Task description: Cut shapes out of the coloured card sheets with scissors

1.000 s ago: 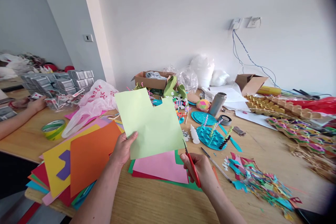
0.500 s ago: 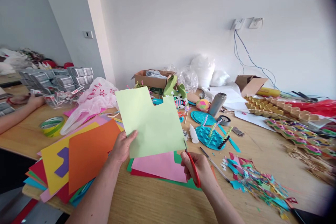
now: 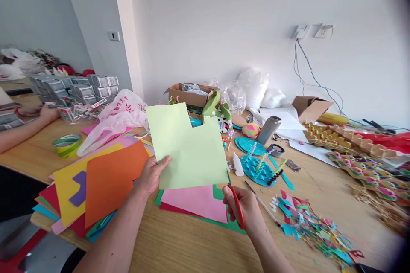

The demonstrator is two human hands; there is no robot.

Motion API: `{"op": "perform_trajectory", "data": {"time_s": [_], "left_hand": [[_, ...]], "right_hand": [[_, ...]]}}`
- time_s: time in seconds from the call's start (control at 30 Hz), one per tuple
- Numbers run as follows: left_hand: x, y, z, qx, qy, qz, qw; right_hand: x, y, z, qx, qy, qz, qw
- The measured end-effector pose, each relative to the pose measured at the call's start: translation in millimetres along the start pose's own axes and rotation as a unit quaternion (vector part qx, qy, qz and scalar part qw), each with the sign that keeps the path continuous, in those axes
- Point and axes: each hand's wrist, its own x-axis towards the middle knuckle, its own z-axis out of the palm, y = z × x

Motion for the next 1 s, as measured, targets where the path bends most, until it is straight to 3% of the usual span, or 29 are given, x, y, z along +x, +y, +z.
{"op": "perform_trajectory", "data": {"time_s": [0.4,1.0], "left_hand": [[-1.7,3.8,3.2,-0.011,0.003,-0.009,1.0],[-1.5,0.0,2.9,-0.006,-0.018,-0.014,1.0]], "right_hand": [[-2.1,-5.6,0.5,-0.002,0.017,0.023,1.0],[-3.2,-3.5,-1.0,0.002,0.001,-0.014,1.0]]}}
